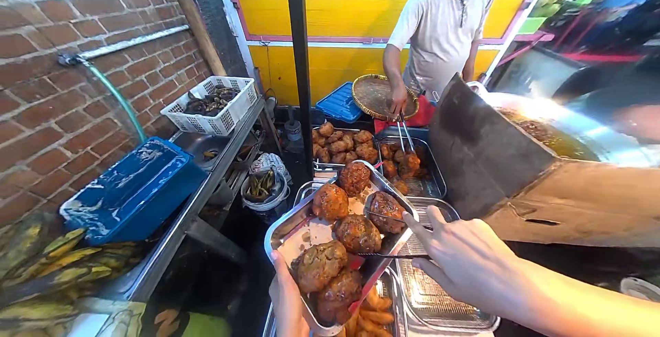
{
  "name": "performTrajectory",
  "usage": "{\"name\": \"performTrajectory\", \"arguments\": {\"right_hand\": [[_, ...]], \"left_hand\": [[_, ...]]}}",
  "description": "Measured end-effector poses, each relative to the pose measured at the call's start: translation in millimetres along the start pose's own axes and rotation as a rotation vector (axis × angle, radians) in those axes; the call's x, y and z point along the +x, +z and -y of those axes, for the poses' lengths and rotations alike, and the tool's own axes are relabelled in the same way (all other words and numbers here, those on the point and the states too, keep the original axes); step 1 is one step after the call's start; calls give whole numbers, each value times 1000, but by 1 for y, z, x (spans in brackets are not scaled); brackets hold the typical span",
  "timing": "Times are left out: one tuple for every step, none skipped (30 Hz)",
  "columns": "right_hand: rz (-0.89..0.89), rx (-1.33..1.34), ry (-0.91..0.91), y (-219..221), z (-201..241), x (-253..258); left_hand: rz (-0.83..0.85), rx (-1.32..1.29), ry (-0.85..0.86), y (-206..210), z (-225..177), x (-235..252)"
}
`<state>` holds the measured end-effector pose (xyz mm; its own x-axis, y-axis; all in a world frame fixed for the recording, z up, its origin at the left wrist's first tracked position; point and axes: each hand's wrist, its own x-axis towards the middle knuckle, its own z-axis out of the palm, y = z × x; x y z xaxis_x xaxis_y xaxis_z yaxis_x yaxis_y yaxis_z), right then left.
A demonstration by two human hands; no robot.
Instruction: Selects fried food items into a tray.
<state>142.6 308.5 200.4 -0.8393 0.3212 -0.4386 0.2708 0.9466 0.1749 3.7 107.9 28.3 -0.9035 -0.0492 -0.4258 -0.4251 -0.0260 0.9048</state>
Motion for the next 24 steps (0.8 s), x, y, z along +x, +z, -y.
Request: {"name": "performTrajectory", "arguments": {"right_hand": [[18,11,5,1,5,4],[36,15,0,4,9,9],[45,12,-19,6,10,15],[39,8,-53,7,8,21],[21,10,-91,8,4,27],[14,27,-124,9,-2,32],[18,49,-153,9,-11,36],[39,82,-171,8,-20,41],[53,125,-187,8,-30,44],[75,176,-205,9,-39,47],[109,237,-219,9,-48,49],[149,306,-231,9,-57,51],[177,380,-255,10,-67,52],[190,467,-296,12,-76,53],[213,558,-344,10,-84,54],[232,626,-397,7,-92,54],[246,690,-442,3,-98,53],[265,732,-472,-2,-103,52],[286,751,-495,-9,-108,53],[292,762,-512,-16,-109,54],[282,755,-528,-26,-106,55],[260,733,-549,-35,-100,58],[228,699,-566,-44,-90,61],[189,634,-576,-52,-79,66]], "left_hand": [[0,-2,-2,-1,2,0],[1,-2,-4,-2,5,0],[3,1,-5,-3,6,0],[-2,10,-3,-5,6,0],[-12,24,1,-7,6,1],[-12,37,-4,-11,6,1],[-9,50,-11,-14,7,2],[-9,60,-13,-17,8,3],[-3,64,-11,-20,10,4],[3,63,-7,-22,11,5],[6,60,-5,-25,11,5],[12,61,-8,-27,11,5],[22,61,-16,-29,10,5],[37,58,-23,-31,8,4],[44,59,-29,-31,5,2],[48,62,-33,-32,3,1],[46,70,-34,-31,2,0],[53,75,-39,-31,2,-1],[57,82,-42,-31,4,0],[57,88,-41,-31,7,1],[58,91,-35,-30,11,2],[61,99,-31,-29,13,2],[76,108,-29,-28,16,2],[91,117,-33,-26,17,0]]}}
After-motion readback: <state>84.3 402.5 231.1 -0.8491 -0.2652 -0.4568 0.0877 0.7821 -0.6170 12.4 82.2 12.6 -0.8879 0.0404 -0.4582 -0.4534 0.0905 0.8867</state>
